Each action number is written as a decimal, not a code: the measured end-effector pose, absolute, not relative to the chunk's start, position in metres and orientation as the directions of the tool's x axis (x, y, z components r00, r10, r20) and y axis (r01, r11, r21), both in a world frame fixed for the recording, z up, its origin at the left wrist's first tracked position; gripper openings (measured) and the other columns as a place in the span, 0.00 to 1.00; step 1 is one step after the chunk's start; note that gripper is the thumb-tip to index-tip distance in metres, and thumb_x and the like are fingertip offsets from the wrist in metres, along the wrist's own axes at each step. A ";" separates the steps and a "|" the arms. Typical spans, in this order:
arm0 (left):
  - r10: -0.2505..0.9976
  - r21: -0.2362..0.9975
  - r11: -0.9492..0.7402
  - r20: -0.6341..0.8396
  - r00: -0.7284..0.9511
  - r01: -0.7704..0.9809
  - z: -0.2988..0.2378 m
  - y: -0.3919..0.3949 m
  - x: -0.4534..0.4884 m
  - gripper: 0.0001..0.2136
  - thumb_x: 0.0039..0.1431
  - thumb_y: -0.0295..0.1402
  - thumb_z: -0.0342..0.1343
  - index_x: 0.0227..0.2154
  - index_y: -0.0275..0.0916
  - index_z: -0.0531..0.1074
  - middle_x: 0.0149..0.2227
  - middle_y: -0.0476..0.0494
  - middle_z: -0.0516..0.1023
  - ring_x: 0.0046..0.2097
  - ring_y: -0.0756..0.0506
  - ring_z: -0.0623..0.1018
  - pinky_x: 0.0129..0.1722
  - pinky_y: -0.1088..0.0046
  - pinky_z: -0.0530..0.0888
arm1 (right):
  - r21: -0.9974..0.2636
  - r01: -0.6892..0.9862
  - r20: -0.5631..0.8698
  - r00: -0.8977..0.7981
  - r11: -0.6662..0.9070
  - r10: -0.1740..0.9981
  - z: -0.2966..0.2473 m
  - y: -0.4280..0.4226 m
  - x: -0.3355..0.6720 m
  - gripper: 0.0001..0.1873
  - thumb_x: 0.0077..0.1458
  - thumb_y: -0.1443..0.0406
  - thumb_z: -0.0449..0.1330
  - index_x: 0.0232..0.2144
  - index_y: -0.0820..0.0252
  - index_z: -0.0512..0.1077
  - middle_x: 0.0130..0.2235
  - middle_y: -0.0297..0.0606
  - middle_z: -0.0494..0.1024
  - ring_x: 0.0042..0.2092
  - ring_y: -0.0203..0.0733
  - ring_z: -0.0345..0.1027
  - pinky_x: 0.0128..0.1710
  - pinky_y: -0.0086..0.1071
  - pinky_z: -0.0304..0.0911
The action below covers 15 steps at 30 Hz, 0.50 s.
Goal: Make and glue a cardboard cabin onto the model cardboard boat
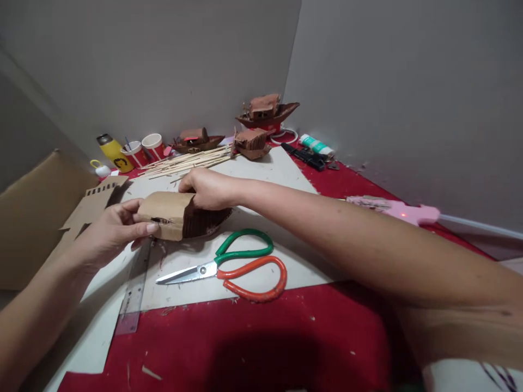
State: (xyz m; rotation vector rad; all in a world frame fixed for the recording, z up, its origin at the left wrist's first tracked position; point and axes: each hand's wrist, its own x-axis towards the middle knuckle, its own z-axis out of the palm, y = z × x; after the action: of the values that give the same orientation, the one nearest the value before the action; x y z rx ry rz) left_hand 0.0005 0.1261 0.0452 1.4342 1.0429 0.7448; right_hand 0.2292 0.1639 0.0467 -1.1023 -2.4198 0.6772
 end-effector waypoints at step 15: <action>0.903 0.739 -0.425 0.303 0.305 0.523 0.051 0.133 0.005 0.10 0.58 0.41 0.59 0.27 0.40 0.77 0.25 0.46 0.77 0.25 0.48 0.73 0.24 0.74 0.69 | -0.868 0.238 0.391 -0.211 0.435 0.896 0.051 0.195 0.239 0.10 0.49 0.78 0.62 0.22 0.63 0.67 0.22 0.26 0.66 0.25 0.29 0.60 0.25 0.24 0.57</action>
State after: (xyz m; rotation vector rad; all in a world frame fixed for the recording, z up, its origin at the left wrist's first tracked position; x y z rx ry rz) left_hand 0.0054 0.1326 0.0513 2.0641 1.2625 0.9725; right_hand 0.2391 0.1948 0.0514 -0.9910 -1.7043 0.8375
